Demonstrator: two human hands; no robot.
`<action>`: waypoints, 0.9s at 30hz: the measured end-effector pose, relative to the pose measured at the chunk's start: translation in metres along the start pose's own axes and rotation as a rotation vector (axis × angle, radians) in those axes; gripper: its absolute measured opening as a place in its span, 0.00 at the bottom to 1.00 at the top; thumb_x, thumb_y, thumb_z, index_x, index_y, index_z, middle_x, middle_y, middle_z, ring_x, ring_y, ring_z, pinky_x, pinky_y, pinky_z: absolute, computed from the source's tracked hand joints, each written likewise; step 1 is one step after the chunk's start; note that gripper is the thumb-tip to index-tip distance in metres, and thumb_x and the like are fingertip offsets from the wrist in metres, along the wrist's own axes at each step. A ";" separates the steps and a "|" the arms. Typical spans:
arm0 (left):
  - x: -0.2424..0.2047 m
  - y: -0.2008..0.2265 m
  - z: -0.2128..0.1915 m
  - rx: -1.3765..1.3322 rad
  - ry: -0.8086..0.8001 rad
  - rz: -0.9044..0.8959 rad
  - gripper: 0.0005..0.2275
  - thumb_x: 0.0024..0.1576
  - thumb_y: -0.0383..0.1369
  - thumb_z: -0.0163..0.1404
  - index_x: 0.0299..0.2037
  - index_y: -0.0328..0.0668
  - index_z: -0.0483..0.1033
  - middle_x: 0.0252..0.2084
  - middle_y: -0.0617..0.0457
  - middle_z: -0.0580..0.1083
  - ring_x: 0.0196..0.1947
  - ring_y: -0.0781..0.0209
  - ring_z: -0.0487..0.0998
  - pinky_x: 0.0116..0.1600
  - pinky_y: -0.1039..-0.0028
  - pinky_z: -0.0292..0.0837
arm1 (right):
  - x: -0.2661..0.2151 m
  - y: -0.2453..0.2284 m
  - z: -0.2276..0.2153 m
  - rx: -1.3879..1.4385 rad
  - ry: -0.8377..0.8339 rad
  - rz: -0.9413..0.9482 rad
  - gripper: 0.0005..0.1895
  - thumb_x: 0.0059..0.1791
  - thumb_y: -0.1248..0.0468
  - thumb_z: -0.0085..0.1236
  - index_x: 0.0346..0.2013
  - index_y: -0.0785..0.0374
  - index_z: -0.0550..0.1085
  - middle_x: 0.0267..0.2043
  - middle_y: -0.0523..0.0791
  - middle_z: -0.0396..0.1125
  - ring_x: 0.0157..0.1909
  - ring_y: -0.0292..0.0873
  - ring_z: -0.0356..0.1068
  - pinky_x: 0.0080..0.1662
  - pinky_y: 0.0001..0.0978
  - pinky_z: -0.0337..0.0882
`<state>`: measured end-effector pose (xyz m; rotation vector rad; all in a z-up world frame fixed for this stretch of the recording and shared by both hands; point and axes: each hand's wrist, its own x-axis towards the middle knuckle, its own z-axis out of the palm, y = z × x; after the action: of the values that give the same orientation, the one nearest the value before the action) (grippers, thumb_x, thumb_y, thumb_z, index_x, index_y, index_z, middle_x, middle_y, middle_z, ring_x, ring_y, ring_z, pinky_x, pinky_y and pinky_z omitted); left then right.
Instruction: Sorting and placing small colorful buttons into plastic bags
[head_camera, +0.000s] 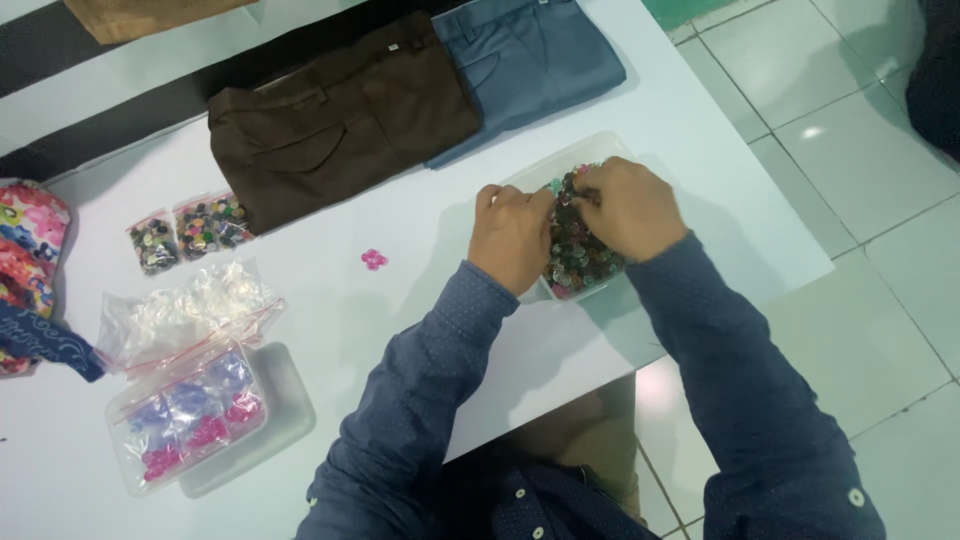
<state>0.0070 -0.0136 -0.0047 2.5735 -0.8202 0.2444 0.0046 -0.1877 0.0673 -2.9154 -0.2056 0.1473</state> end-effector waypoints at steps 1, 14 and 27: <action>-0.002 -0.001 0.002 -0.001 -0.002 0.005 0.03 0.57 0.25 0.53 0.39 0.40 0.77 0.29 0.46 0.77 0.40 0.48 0.80 0.65 0.53 0.59 | 0.003 -0.002 0.006 0.001 0.001 0.005 0.10 0.51 0.64 0.58 0.45 0.60 0.82 0.37 0.51 0.74 0.40 0.53 0.77 0.38 0.46 0.80; -0.005 -0.013 0.022 -0.216 0.230 -0.061 0.08 0.55 0.28 0.54 0.44 0.50 0.77 0.33 0.54 0.79 0.46 0.56 0.77 0.65 0.56 0.55 | 0.011 -0.001 0.022 0.076 0.008 0.004 0.10 0.50 0.66 0.58 0.43 0.64 0.81 0.37 0.52 0.71 0.42 0.56 0.76 0.40 0.53 0.78; -0.035 -0.016 0.003 -0.288 0.610 0.016 0.09 0.58 0.27 0.54 0.47 0.51 0.76 0.36 0.58 0.77 0.47 0.60 0.73 0.62 0.63 0.60 | -0.011 -0.039 0.029 0.355 0.277 -0.235 0.08 0.46 0.69 0.60 0.39 0.62 0.79 0.32 0.51 0.70 0.37 0.56 0.73 0.38 0.46 0.74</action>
<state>-0.0113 0.0146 -0.0231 2.0456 -0.5890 0.8037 -0.0141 -0.1459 0.0487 -2.4997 -0.4247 -0.2326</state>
